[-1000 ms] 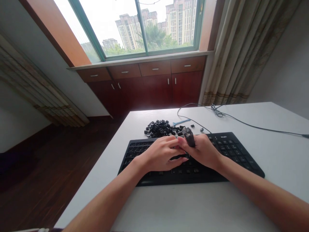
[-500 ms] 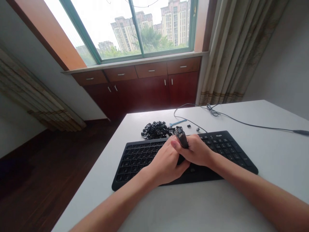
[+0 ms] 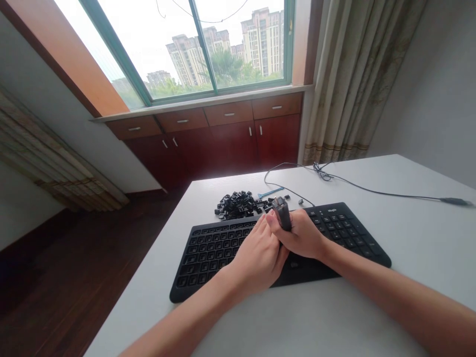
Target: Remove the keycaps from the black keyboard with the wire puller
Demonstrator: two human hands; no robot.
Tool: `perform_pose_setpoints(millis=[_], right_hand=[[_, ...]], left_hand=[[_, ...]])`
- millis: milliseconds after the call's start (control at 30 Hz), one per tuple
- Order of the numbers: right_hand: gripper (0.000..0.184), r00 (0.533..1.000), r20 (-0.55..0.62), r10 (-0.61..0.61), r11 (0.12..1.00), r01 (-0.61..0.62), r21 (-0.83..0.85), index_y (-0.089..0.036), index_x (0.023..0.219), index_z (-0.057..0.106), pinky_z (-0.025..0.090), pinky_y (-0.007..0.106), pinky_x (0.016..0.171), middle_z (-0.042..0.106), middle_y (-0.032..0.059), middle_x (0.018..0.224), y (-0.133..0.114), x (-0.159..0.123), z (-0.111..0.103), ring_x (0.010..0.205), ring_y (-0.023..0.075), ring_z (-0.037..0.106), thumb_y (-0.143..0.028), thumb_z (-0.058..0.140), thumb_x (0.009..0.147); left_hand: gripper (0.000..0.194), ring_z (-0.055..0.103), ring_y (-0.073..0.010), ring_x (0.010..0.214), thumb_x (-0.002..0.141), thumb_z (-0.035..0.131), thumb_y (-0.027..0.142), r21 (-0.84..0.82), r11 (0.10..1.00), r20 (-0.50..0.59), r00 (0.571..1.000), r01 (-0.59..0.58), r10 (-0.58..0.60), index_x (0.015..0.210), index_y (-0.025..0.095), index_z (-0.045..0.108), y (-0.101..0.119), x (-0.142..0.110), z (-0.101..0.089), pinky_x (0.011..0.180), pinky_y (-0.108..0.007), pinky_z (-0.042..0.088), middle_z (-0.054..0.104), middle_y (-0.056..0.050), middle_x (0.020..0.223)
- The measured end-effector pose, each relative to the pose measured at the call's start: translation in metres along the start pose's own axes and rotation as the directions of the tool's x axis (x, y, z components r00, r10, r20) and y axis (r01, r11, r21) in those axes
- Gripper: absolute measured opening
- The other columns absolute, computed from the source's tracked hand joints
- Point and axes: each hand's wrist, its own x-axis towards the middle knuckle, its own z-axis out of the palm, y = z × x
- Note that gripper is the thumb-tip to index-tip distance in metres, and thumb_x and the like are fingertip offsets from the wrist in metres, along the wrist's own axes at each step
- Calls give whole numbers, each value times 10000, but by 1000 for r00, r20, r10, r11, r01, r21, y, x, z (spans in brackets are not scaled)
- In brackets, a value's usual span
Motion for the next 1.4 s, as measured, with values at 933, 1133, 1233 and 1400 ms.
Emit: perform_pose_setpoints(millis=[933,1133,1233,1400], right_hand=[[537,893,-302,335,909,-221,354,-221,491,444,348,260,460,418,-47,404,-5,14,-8,399,98,382,-430,573,969],[528,896,-295,333,904,-214,371,-218,495,451,334,251,442,417,-50,405,-6,14,-7,392,91,378,-414,578,969],[533,892,-305,334,902,-208,377,-216,495,449,327,249,434,417,-50,405,-4,14,-7,385,88,377,-412,569,975],[554,887,-306,346,894,-212,395,-219,473,441,339,248,433,410,-43,389,-3,15,-7,378,89,384,-401,552,984]], left_hand=[[291,649,-210,919,983,625,468,33,986,44,986,-161,159,987,195,724,-41,-7,-38,858,-368,560,702,-74,991],[264,658,-180,869,999,623,424,24,974,50,973,-226,224,980,189,741,-41,-6,-42,827,-320,540,709,-52,925],[243,659,-172,853,984,650,416,-7,981,-4,981,-194,194,983,190,740,-42,-5,-45,789,-299,535,714,-41,910],[200,666,-157,856,970,679,394,-22,999,-188,982,-31,26,1015,207,735,-57,-8,-53,783,-285,532,716,-33,960]])
